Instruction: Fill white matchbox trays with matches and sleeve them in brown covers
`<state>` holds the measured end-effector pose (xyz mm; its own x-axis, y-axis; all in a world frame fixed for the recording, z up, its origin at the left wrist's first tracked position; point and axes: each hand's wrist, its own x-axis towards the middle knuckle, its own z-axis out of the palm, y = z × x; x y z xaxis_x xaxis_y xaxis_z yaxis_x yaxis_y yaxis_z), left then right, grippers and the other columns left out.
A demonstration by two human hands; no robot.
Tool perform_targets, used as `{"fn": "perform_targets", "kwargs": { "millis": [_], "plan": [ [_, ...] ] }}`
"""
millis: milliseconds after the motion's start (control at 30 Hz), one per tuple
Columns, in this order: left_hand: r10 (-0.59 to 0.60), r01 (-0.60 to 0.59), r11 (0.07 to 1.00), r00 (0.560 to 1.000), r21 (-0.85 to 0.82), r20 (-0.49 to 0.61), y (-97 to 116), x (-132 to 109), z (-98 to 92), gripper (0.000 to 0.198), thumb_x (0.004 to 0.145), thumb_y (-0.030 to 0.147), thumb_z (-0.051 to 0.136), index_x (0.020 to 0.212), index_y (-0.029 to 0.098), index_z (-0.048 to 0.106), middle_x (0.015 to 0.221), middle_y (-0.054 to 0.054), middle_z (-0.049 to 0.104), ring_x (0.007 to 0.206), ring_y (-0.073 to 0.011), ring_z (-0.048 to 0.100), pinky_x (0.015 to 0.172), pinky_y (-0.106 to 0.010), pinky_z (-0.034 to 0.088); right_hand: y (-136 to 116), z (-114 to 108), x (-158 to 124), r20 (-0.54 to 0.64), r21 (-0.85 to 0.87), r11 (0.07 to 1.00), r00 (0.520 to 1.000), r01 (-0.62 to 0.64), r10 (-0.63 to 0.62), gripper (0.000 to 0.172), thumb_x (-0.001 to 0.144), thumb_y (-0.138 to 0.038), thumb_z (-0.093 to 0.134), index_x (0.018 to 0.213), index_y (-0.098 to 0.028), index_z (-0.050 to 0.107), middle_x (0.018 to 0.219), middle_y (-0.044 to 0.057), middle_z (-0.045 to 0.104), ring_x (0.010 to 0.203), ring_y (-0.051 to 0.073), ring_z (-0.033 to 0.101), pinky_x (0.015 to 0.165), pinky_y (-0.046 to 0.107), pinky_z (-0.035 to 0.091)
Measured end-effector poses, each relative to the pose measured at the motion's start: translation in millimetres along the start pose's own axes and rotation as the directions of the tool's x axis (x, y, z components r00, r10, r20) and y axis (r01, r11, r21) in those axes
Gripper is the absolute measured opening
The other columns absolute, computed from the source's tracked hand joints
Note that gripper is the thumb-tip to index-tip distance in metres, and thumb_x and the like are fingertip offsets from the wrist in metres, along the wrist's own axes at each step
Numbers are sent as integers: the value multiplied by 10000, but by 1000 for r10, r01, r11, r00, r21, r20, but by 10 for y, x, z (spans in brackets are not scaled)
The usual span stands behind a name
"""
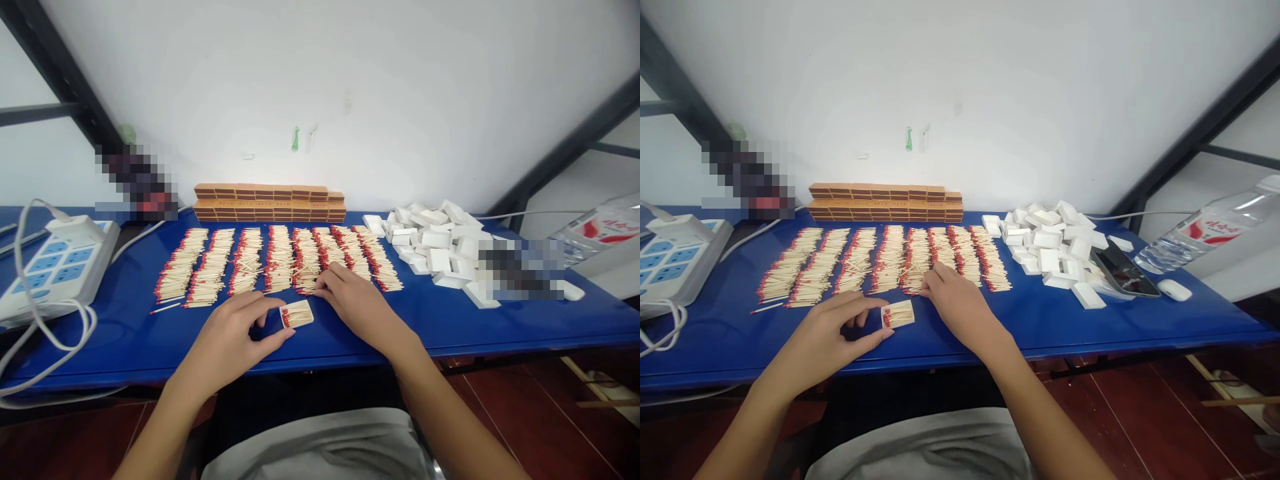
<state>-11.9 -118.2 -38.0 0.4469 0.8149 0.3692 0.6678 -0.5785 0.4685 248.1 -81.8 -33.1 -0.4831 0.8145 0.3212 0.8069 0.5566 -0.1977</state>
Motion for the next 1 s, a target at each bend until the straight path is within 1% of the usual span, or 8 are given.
{"fn": "perform_targets", "kwargs": {
  "millis": [133, 300, 533, 667, 767, 867, 933, 1000],
  "plan": [
    [-8, 8, 1000, 1000, 0, 5, -1, 6, 1, 261, 977, 437, 726, 1148, 241, 740, 798, 12, 593, 732, -160, 575, 722, -300, 454, -1, -5, 3, 0, 0, 1000, 1000, -2, 2, 96, 1080, -205, 578, 1003, -181, 631, 1026, 75, 653, 902, 223, 673, 790, 350, 536],
    [1, -1, 1000, 1000, 2, 3, 2, 1, 1, 254, 979, 433, 725, 1147, 244, 739, 799, 11, 593, 730, -160, 572, 719, -302, 452, -37, -39, -20, -22, 58, 998, 1000, -14, 15, 79, 1083, -197, 566, 1024, -187, 617, 1040, 70, 645, 917, 221, 674, 807, 350, 538],
    [5, -5, 1000, 1000, -2, -1, 4, -8, -12, 248, 978, 425, 726, 1144, 242, 741, 798, 10, 600, 732, -158, 576, 715, -300, 457, -122, -60, -70, 22, 91, 996, 1000, 1, -3, 90, 1088, -225, 563, 1021, -186, 609, 1054, 72, 641, 935, 221, 665, 827, 355, 538],
    [9, -9, 1000, 1000, 2, -2, 7, -6, -12, 248, 978, 421, 726, 1144, 238, 740, 797, 8, 599, 734, -160, 578, 714, -301, 457, -147, -123, -93, -19, 146, 989, 999, -36, 40, 86, 1093, -224, 556, 1021, -204, 599, 1044, 61, 644, 906, 211, 664, 813, 350, 534],
    [17, -17, 1000, 1000, 2, 0, 13, -2, -7, 249, 980, 420, 724, 1144, 234, 735, 804, 6, 600, 737, -162, 577, 716, -302, 455, -220, -177, -114, -35, 177, 984, 999, -12, 19, 87, 1093, -222, 555, 1020, -215, 602, 1041, 59, 652, 918, 208, 665, 808, 343, 532],
    [28, -28, 1000, 1000, 2, -13, 18, 1, -2, 236, 982, 407, 720, 1136, 228, 732, 806, 4, 596, 735, -163, 571, 711, -300, 449, -338, -179, -136, 9, 135, 990, 999, 40, -42, 98, 1091, -217, 558, 1015, -206, 619, 1039, 70, 661, 927, 214, 667, 767, 333, 525],
    [33, -33, 999, 999, 4, -18, 21, -1, -1, 222, 981, 394, 720, 1125, 226, 731, 802, 5, 591, 730, -161, 567, 706, -299, 444, -404, -165, -148, 45, 108, 993, 997, 52, -57, 92, 1083, -211, 574, 1015, -198, 634, 1041, 75, 664, 922, 216, 671, 738, 326, 519],
    [33, -33, 999, 999, 6, -22, 24, -6, -1, 213, 979, 390, 723, 1111, 223, 731, 798, 5, 588, 729, -161, 566, 705, -299, 443, -429, -161, -157, 66, 133, 989, 996, 57, -66, 84, 1081, -219, 583, 1033, -197, 648, 1047, 73, 664, 930, 212, 675, 747, 319, 522]
  ]
}}
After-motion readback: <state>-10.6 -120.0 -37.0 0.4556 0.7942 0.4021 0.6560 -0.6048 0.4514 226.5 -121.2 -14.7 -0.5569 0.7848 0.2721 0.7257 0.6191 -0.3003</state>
